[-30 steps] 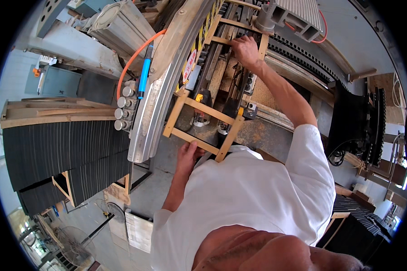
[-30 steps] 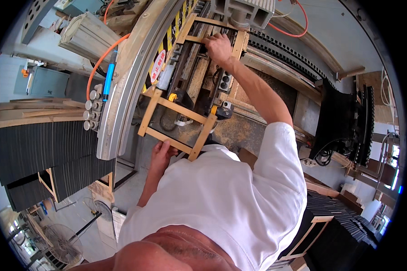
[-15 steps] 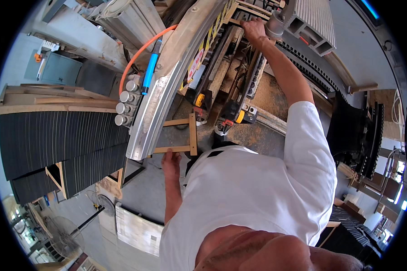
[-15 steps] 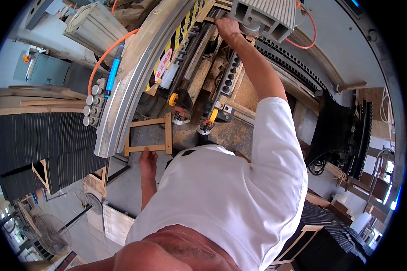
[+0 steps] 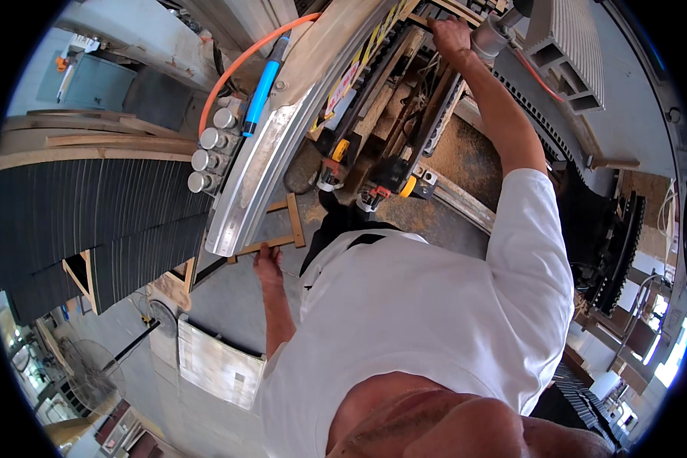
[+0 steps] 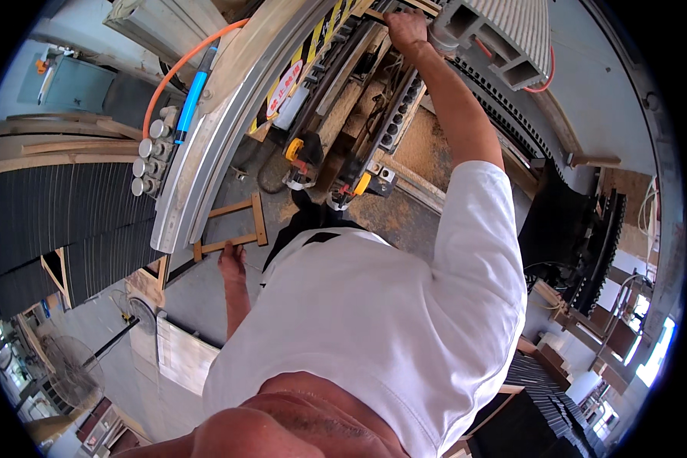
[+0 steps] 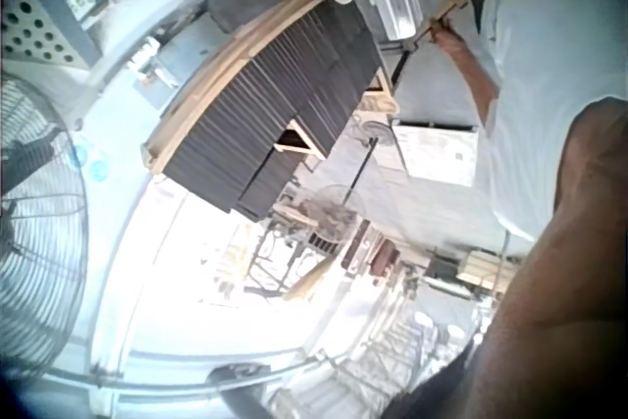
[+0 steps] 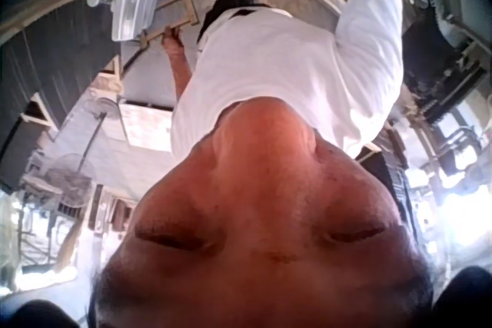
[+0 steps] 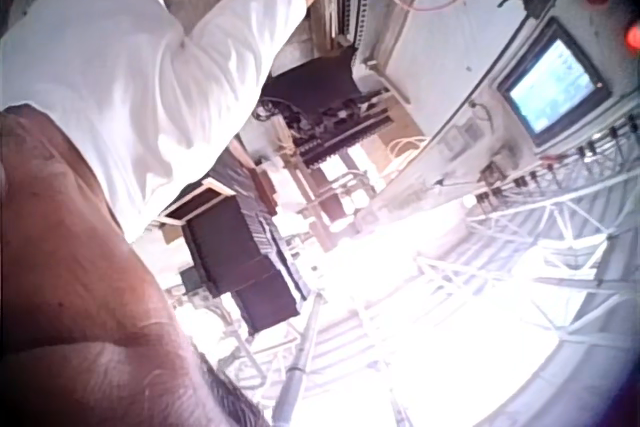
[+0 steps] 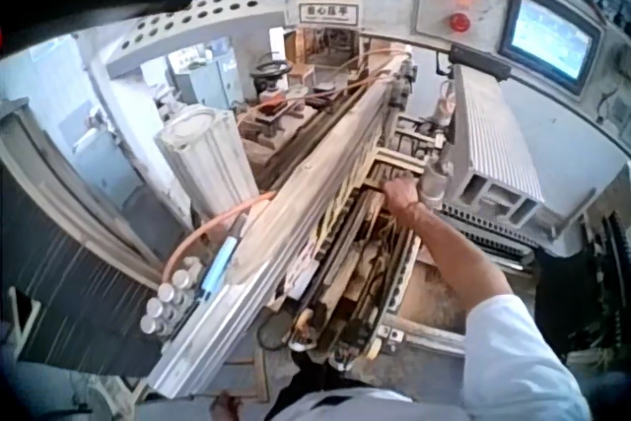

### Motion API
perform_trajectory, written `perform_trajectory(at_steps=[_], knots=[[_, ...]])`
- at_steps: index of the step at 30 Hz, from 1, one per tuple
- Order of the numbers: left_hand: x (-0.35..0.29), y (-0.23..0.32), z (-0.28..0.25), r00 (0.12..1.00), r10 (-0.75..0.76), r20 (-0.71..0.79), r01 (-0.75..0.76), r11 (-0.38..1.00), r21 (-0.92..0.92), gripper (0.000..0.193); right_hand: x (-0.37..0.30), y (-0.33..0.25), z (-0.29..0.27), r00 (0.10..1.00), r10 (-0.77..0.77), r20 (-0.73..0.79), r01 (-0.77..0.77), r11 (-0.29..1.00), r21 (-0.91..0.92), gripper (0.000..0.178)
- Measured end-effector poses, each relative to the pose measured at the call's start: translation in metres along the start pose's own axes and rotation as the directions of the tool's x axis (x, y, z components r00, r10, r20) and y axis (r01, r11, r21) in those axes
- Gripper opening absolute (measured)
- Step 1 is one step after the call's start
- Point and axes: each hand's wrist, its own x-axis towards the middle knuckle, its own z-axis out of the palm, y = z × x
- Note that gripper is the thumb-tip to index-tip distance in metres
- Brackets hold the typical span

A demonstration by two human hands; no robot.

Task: The person repeatedly picks up small wooden frames from a conveyor belt, places them on a machine, and then removes them. This cycle is performed continuously throughout the clip.

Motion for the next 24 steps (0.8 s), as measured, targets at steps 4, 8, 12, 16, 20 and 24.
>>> perform_trajectory(at_steps=[4, 8, 12, 16, 20, 24], knots=[[0.016, -0.01, -0.026, 0.999, 0.001, 0.05, -0.001, 1.0, 0.002, 0.018, 0.002, 0.003, 0.001, 0.999, 0.03, 0.027, -0.031, 0.998, 0.049, 0.03], [0.006, -0.014, -0.045, 0.999, 0.026, -0.039, -0.025, 0.999, 0.021, 0.016, 0.001, 0.0, -0.01, 0.996, 0.04, 0.078, -0.044, 0.998, 0.043, 0.026], [-0.001, -0.016, -0.09, 0.998, 0.051, -0.041, -0.051, 0.999, -0.013, 0.013, 0.002, 0.006, 0.0, 0.998, 0.037, 0.049, -0.038, 0.999, 0.023, 0.025], [-0.004, -0.02, -0.157, 0.993, 0.088, -0.072, -0.097, 0.988, -0.123, 0.013, 0.012, -0.007, 0.001, 0.98, 0.111, 0.163, -0.126, 0.988, 0.088, 0.024], [-0.014, 0.0, -0.213, 0.97, 0.197, -0.145, -0.207, 0.976, -0.06, 0.022, 0.012, -0.001, 0.005, 0.936, 0.233, 0.264, -0.28, 0.948, 0.154, 0.034], [-0.008, 0.022, -0.299, 0.887, 0.268, -0.377, -0.241, 0.963, 0.119, 0.034, -0.002, -0.038, -0.055, 0.969, 0.233, 0.089, -0.249, 0.923, 0.294, 0.036]])
